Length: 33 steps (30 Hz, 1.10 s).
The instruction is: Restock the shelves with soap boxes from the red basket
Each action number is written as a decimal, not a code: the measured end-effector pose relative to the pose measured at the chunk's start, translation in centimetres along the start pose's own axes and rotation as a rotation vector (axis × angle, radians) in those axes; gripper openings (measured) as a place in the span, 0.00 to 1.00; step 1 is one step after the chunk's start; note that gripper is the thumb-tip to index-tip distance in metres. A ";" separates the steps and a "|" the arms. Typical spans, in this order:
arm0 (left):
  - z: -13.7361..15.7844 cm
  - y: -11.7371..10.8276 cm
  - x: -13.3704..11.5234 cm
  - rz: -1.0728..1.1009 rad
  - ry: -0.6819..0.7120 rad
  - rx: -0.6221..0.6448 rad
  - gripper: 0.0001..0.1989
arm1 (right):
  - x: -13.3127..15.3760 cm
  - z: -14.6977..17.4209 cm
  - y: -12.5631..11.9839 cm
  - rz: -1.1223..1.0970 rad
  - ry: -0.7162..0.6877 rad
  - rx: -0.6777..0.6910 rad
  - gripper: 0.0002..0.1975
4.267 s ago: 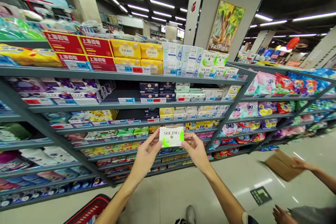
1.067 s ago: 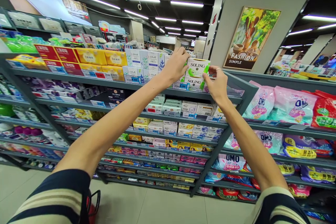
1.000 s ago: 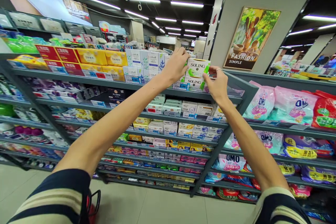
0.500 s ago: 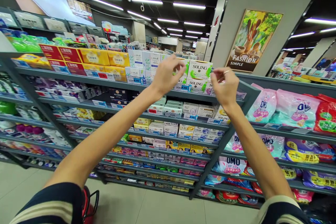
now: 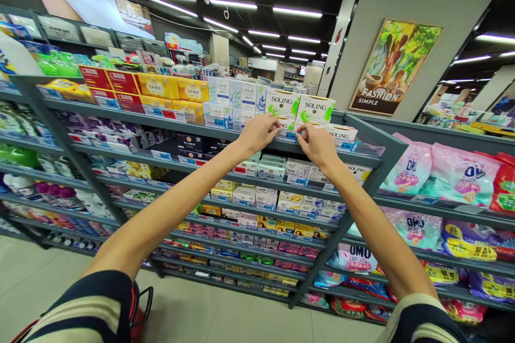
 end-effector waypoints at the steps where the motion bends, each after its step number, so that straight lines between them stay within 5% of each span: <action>1: -0.1 -0.1 -0.1 -0.016 -0.007 0.022 0.04 | 0.0 0.0 0.0 0.019 0.006 0.014 0.11; 12: 0.9 -0.1 -1.2 -0.125 0.018 0.042 0.12 | 0.5 0.4 -0.2 0.129 0.008 0.034 0.16; 17: -1.1 -4.4 -2.0 -0.014 0.204 -0.166 0.11 | -1.3 -0.3 -6.2 -0.082 -0.061 -0.260 0.18; 20: -4.0 -5.5 -2.1 -0.003 0.300 -0.174 0.16 | -2.7 -1.7 -8.8 -0.115 -0.113 -0.374 0.22; 25: -7.2 -3.5 -1.7 -0.015 0.305 -0.072 0.19 | -3.5 -3.5 -7.4 -0.137 -0.126 -0.319 0.22; 33: -6.7 -3.0 -2.1 -0.055 0.267 -0.056 0.17 | -3.6 -3.3 -6.0 -0.128 -0.117 -0.343 0.19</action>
Point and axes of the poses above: each hand's wrist, its own z-axis away from the middle knuckle, its own y-axis out of the palm, x = y × z, the point moved 7 cm from there along -z, towards the middle knuckle, and after that the axes turned 1 degree about z, right-handed, at the moved point
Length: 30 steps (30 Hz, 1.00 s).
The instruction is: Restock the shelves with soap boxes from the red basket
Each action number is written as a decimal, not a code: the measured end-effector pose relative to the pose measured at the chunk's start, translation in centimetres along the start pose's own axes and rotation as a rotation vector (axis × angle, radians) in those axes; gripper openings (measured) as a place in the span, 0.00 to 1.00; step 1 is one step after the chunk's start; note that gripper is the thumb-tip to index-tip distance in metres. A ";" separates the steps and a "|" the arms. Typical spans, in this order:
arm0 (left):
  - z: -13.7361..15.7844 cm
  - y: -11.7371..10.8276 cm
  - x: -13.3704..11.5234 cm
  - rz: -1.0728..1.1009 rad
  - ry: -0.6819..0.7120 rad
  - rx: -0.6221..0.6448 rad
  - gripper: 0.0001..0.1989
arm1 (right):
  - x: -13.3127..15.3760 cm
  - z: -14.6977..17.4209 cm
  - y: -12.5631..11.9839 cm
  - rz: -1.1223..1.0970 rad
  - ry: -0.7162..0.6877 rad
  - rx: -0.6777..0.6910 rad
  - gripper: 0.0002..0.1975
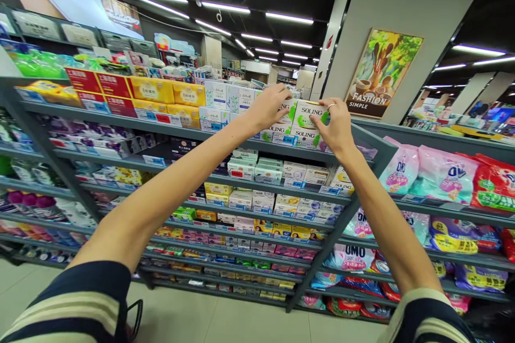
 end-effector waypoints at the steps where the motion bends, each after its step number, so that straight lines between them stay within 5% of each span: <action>1: 0.0 -0.1 0.0 0.000 -0.007 0.003 0.17 | -0.1 0.0 0.0 0.002 0.001 -0.004 0.19; 30: 0.4 0.6 0.5 0.072 -0.001 -0.036 0.20 | 0.1 0.2 0.5 0.046 0.021 0.038 0.23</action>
Point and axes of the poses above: each hand's wrist, its own z-axis away from the middle knuckle, its own y-axis out of the palm, x = y × z, the point moved 7 cm from there along -z, towards the middle knuckle, and after that the axes turned 1 degree about z, right-handed, at the moved point
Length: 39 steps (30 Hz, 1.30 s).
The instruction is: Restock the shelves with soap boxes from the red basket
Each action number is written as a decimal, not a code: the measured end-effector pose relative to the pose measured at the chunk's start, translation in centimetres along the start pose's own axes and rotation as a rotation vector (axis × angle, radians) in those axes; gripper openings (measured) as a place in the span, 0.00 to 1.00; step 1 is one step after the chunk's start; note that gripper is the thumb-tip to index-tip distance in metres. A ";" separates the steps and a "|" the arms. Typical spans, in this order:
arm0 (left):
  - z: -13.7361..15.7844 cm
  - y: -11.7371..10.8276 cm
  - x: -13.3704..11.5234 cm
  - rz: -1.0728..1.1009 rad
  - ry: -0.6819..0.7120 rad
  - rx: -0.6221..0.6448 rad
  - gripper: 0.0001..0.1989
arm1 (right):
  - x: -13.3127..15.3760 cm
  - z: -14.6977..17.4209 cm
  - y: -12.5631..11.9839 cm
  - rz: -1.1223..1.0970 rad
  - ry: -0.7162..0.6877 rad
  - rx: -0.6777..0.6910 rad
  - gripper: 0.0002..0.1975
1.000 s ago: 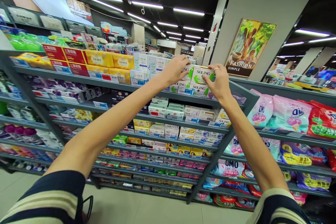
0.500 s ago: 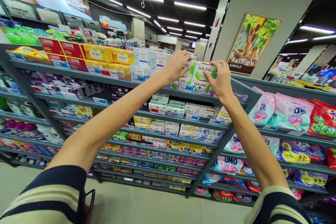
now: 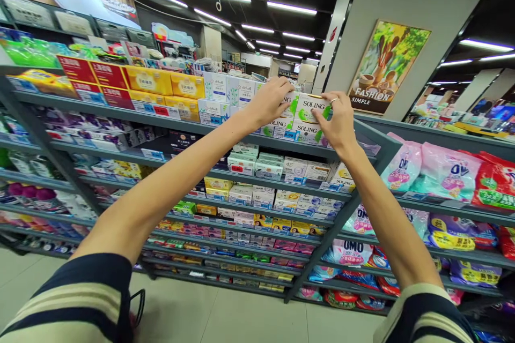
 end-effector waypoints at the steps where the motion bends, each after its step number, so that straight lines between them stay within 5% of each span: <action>1: 0.0 -0.3 0.1 0.008 -0.003 -0.015 0.21 | 0.0 0.0 -0.1 0.001 -0.001 -0.002 0.23; 6: 1.3 -3.8 0.8 -0.013 -0.044 -0.105 0.20 | -0.4 1.0 -1.6 0.000 -0.011 -0.014 0.31; 11: 7.2 -8.6 2.4 -0.096 -0.223 -0.299 0.15 | -1.8 2.9 -2.2 -0.016 -0.019 0.007 0.41; 14: 11.1 -8.6 3.7 -0.097 -0.362 -0.342 0.15 | -2.6 3.4 -1.6 -0.025 0.007 0.023 0.42; 17: 12.3 -7.0 4.4 -0.086 -0.349 -0.292 0.13 | -2.9 3.1 -1.0 -0.035 0.026 0.021 0.43; 21: 10.4 -7.4 5.4 -0.115 -0.250 -0.342 0.17 | -2.5 2.2 -0.7 -0.053 0.017 0.014 0.42; 27: 6.6 -7.6 6.4 -0.128 -0.117 -0.180 0.36 | -2.0 1.9 -0.5 -0.081 0.020 0.018 0.39; 39: 2.7 -2.0 1.5 -0.095 0.055 -0.002 0.34 | -2.3 1.3 -0.6 -0.134 0.053 0.053 0.36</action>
Point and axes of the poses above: each hand's wrist, its own z-axis away from the middle knuckle, its own y-axis out of the palm, x = y × z, the point moved 7 cm from there along -z, towards the middle knuckle, and after that the axes turned 1 degree about z, right-handed, at the moved point
